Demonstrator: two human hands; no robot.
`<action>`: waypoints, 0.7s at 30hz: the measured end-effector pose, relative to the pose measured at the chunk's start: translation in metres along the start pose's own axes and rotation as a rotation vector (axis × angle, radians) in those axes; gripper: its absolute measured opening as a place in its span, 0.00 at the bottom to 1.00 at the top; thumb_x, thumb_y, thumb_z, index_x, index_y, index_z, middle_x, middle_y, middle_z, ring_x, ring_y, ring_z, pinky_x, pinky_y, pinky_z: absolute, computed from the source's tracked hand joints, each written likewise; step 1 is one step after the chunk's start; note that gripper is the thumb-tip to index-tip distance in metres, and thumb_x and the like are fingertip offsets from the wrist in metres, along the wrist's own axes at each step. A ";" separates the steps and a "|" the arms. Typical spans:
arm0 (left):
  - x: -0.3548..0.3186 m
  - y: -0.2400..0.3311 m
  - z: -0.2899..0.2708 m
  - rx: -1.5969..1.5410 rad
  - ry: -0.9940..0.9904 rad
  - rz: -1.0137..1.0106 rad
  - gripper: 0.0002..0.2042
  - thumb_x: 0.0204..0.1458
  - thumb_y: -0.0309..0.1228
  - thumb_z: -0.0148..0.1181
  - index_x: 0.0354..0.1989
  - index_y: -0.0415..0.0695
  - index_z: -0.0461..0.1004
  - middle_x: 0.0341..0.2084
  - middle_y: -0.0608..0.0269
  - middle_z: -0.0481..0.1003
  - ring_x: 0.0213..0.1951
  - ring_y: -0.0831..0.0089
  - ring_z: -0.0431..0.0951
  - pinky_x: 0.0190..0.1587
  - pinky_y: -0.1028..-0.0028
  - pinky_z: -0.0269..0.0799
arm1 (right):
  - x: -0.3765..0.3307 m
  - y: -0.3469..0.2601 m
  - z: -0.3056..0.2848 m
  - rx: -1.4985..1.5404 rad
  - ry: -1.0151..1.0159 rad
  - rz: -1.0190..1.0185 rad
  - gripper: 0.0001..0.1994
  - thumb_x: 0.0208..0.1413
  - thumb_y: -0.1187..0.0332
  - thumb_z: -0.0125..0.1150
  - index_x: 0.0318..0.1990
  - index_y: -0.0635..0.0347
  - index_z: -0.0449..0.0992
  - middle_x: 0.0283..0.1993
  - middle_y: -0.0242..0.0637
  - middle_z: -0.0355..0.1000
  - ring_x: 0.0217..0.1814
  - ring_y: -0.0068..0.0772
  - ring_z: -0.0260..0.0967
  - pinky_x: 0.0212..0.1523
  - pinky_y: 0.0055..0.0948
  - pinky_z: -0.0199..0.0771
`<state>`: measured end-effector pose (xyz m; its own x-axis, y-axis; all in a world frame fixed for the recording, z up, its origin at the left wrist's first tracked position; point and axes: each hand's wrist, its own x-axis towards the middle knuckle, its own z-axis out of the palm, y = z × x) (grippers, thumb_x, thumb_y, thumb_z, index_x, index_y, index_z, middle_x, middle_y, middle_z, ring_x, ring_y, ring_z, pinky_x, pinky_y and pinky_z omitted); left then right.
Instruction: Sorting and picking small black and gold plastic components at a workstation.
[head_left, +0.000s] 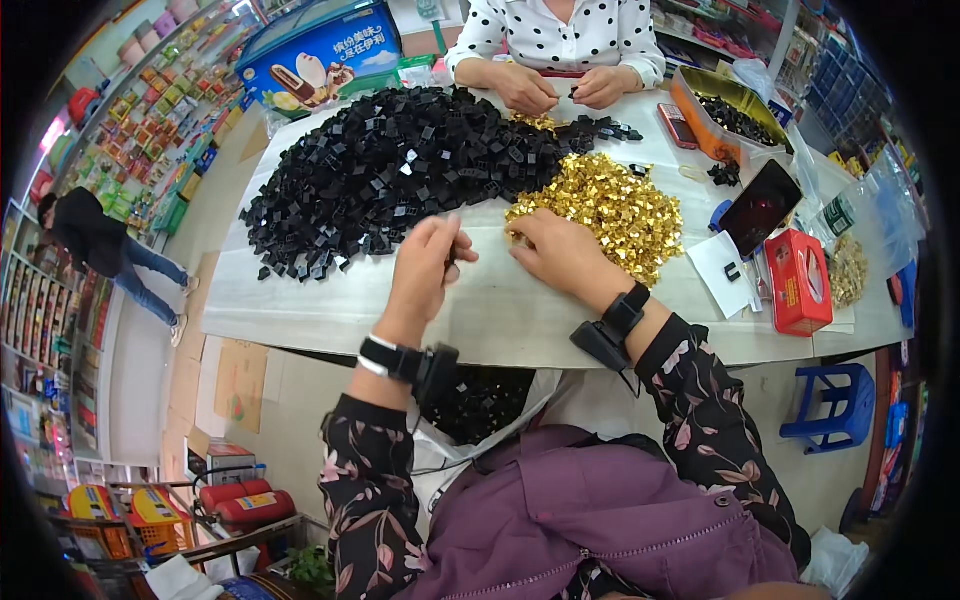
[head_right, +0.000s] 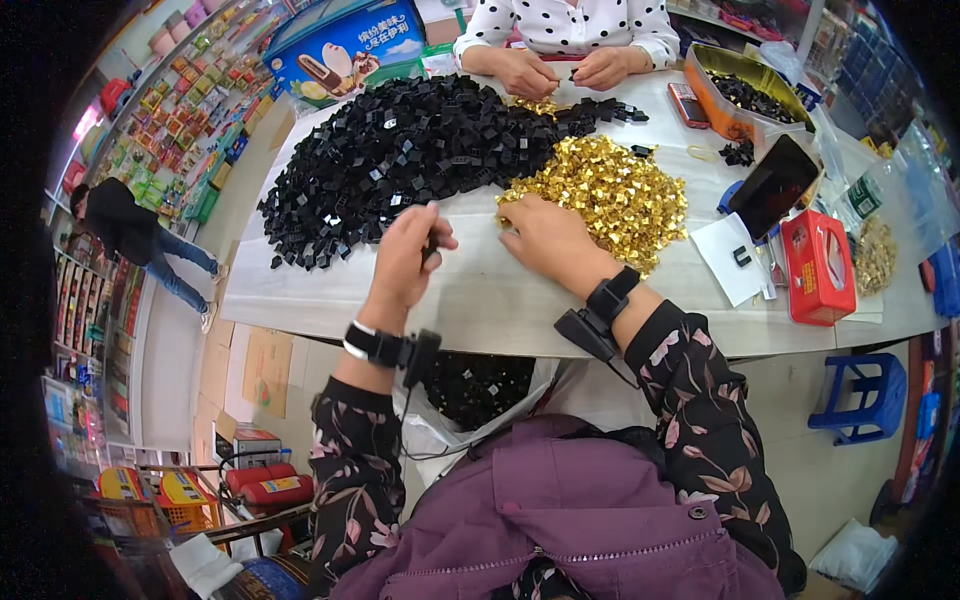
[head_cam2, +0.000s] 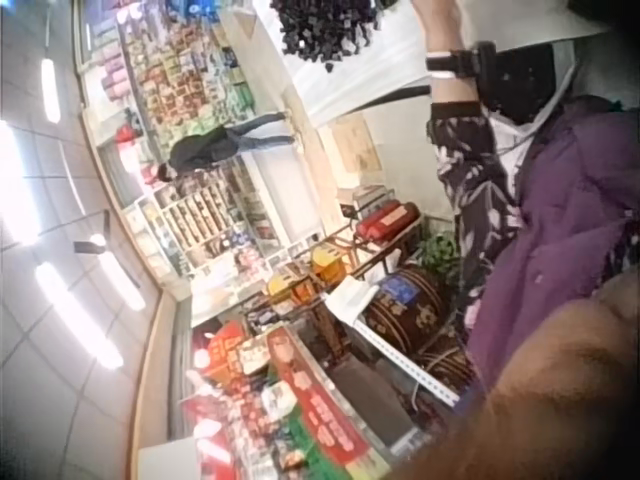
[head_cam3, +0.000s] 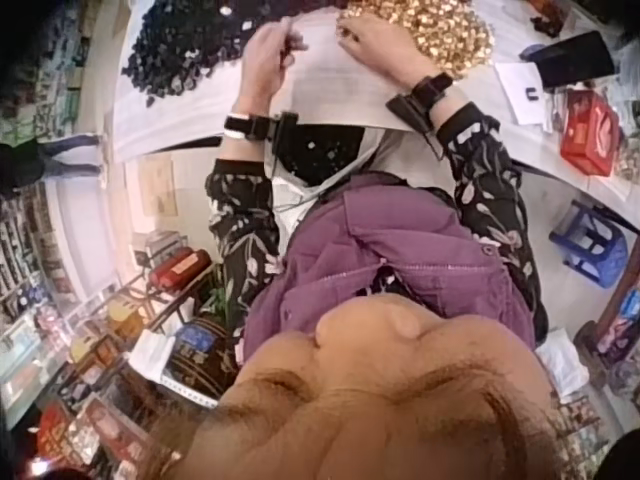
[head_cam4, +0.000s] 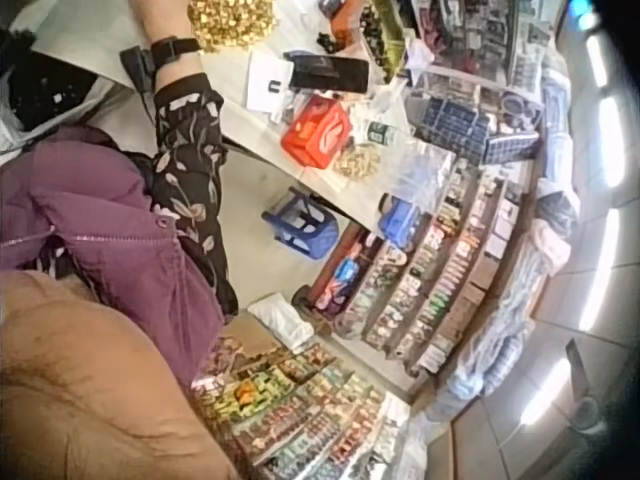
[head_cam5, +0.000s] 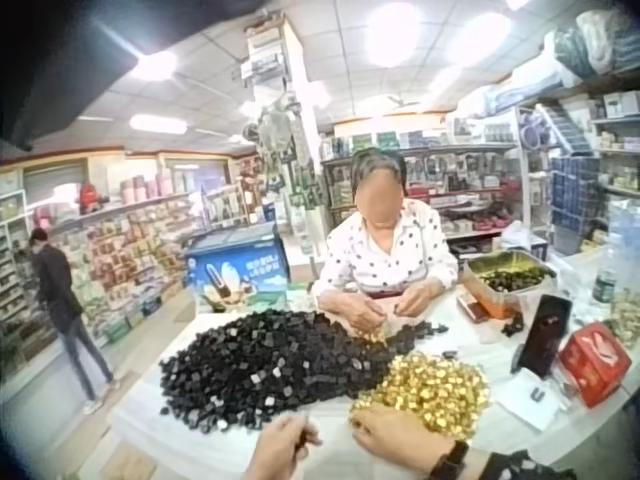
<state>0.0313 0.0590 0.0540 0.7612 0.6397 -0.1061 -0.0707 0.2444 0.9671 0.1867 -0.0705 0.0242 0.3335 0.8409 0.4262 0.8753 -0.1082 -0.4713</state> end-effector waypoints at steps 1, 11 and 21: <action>0.010 0.012 0.005 0.205 -0.003 0.029 0.10 0.56 0.37 0.52 0.38 0.43 0.71 0.28 0.62 0.75 0.25 0.75 0.76 0.21 0.80 0.62 | 0.001 -0.001 0.000 -0.024 -0.022 0.000 0.08 0.50 0.63 0.59 0.35 0.55 0.75 0.33 0.37 0.71 0.34 0.40 0.71 0.35 0.36 0.72; 0.091 -0.007 0.031 1.600 0.030 0.500 0.10 0.48 0.33 0.58 0.37 0.43 0.71 0.27 0.53 0.74 0.32 0.52 0.76 0.35 0.59 0.72 | -0.005 -0.002 -0.010 0.010 -0.130 -0.020 0.06 0.48 0.64 0.56 0.30 0.55 0.75 0.33 0.38 0.72 0.36 0.43 0.71 0.36 0.39 0.73; 0.046 0.015 0.019 0.952 -0.065 0.398 0.08 0.51 0.30 0.56 0.36 0.39 0.69 0.25 0.57 0.74 0.24 0.69 0.75 0.28 0.70 0.73 | -0.002 0.007 -0.019 0.223 -0.149 0.069 0.05 0.49 0.67 0.57 0.31 0.56 0.77 0.30 0.35 0.73 0.30 0.35 0.71 0.34 0.31 0.72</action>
<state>0.0777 0.0786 0.0683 0.8300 0.5001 0.2471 0.1925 -0.6726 0.7145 0.1983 -0.0834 0.0350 0.3206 0.9059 0.2768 0.7481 -0.0628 -0.6606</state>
